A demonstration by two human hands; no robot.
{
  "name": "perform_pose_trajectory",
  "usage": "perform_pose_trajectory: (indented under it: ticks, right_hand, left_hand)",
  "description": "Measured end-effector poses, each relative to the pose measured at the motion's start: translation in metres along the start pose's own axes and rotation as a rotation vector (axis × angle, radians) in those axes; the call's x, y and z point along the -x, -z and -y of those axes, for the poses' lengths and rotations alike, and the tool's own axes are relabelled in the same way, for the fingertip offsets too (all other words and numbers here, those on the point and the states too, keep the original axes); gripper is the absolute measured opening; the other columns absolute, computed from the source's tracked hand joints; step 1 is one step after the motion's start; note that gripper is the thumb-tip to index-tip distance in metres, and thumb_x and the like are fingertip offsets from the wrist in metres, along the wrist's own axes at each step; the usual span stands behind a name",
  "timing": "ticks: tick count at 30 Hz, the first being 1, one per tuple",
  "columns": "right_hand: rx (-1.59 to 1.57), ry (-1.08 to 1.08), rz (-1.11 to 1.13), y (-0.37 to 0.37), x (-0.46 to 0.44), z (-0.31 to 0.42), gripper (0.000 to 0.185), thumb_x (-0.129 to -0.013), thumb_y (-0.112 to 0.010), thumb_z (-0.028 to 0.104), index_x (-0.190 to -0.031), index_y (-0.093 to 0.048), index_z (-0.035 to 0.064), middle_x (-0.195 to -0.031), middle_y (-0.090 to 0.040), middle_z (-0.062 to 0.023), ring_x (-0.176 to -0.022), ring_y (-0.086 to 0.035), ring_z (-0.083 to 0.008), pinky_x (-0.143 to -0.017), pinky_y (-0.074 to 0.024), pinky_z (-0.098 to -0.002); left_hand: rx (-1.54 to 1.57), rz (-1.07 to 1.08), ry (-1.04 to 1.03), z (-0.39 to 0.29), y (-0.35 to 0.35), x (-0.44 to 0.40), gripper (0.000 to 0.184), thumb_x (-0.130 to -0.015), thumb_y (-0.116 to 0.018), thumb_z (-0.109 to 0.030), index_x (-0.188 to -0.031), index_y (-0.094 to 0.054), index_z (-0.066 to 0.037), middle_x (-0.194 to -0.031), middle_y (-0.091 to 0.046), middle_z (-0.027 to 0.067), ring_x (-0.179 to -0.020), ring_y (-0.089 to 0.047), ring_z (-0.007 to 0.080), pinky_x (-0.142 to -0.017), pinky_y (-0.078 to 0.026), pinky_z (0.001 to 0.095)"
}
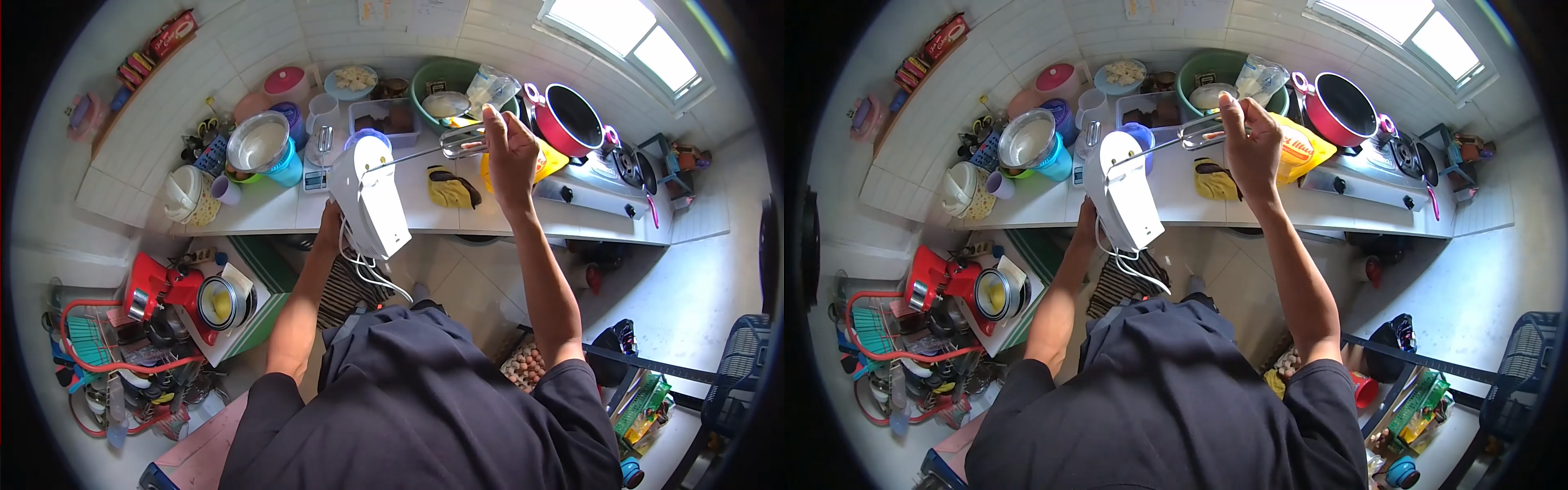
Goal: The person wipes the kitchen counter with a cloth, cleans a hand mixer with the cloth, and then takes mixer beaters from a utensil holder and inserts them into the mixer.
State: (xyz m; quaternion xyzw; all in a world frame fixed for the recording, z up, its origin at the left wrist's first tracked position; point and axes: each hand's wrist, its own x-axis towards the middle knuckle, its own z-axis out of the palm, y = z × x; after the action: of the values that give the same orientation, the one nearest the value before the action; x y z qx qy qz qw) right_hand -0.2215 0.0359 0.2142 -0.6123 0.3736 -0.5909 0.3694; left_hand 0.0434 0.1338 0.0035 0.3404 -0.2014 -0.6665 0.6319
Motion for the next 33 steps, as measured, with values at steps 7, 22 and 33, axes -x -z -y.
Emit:
perform_pose_trajectory:
  ticks: [7, 22, 33]
  right_hand:
    - [0.005, -0.011, -0.019, 0.002, -0.002, -0.012, 0.036, -0.102, -0.065, 0.025, -0.074, -0.059, 0.0031, -0.066, -0.048, 0.0061, -0.062, -0.038, 0.0002, -0.054, -0.0398, -0.0185]
    - [0.083, 0.418, 0.269, 0.007, 0.004, -0.010, 0.028, -0.102, -0.058, 0.012, -0.129, -0.059, 0.0024, -0.120, -0.069, -0.0149, -0.103, -0.070, -0.0183, -0.081, -0.0587, -0.0312]
    - [0.369, 0.159, 0.189, 0.006, 0.023, -0.036, 0.031, -0.104, -0.058, 0.032, -0.110, -0.065, 0.0017, -0.081, -0.074, -0.0120, -0.065, -0.074, -0.0196, -0.059, -0.0572, -0.0303]
  left_hand:
    - [-0.003, -0.014, 0.002, 0.003, 0.003, -0.008, 0.051, -0.098, -0.057, -0.029, -0.139, -0.048, 0.000, -0.116, -0.067, 0.0122, -0.102, -0.070, 0.0224, -0.085, -0.061, 0.0374]
    - [-0.088, -0.083, 0.002, -0.010, -0.020, -0.006, 0.047, -0.094, -0.060, -0.028, -0.129, -0.056, 0.002, -0.106, -0.070, 0.0120, -0.090, -0.073, 0.0215, -0.075, -0.062, 0.0353]
    - [-0.314, -0.166, 0.046, -0.009, -0.019, -0.011, 0.027, -0.088, -0.064, -0.026, -0.096, -0.066, -0.001, -0.070, -0.064, 0.0051, -0.055, -0.063, 0.0148, -0.050, -0.051, 0.0276]
